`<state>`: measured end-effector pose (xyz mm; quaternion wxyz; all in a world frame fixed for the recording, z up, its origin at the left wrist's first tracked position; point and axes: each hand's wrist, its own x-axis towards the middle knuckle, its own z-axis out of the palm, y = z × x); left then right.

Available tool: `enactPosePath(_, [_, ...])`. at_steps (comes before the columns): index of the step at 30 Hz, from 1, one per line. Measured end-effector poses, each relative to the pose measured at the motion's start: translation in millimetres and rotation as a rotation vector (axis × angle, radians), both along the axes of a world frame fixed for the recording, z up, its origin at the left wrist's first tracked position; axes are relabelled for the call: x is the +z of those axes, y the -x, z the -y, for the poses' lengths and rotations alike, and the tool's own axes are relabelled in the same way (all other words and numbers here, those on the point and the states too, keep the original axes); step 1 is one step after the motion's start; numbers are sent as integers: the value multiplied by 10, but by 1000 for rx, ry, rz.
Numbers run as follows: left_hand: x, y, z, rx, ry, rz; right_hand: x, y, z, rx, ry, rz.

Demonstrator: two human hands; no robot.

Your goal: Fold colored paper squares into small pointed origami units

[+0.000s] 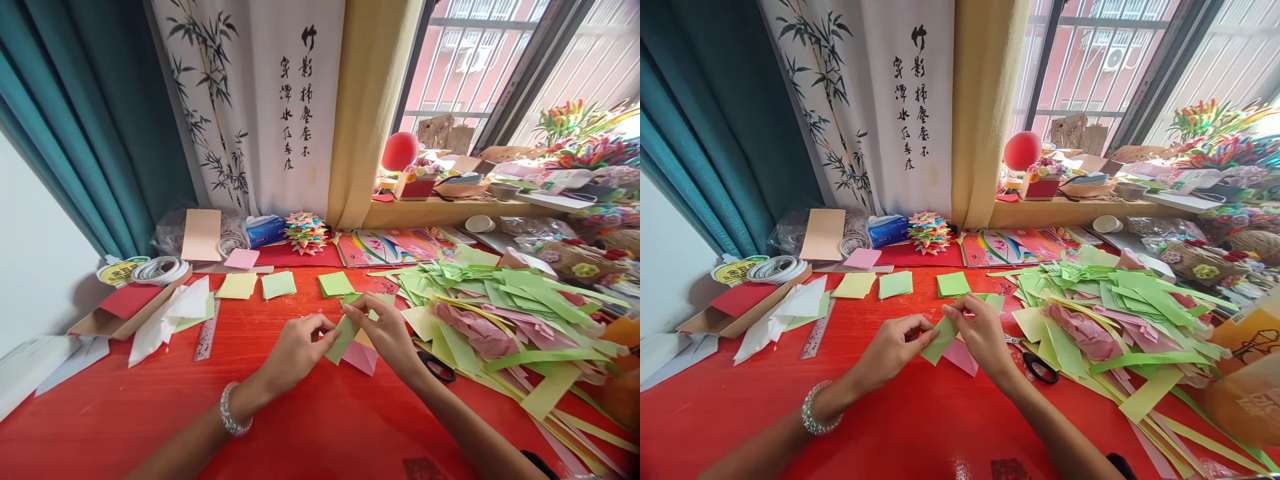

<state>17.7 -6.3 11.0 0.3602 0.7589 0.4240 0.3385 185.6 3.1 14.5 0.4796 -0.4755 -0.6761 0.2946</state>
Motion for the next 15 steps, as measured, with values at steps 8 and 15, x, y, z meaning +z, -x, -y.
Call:
enactPosePath(8, [-6,19,-18,-9,29,8,-64,-17,-80,-70,4,17])
enactPosePath(15, [29,15,71,-28,48,33,-39,-445,-280,-374,-48,-279])
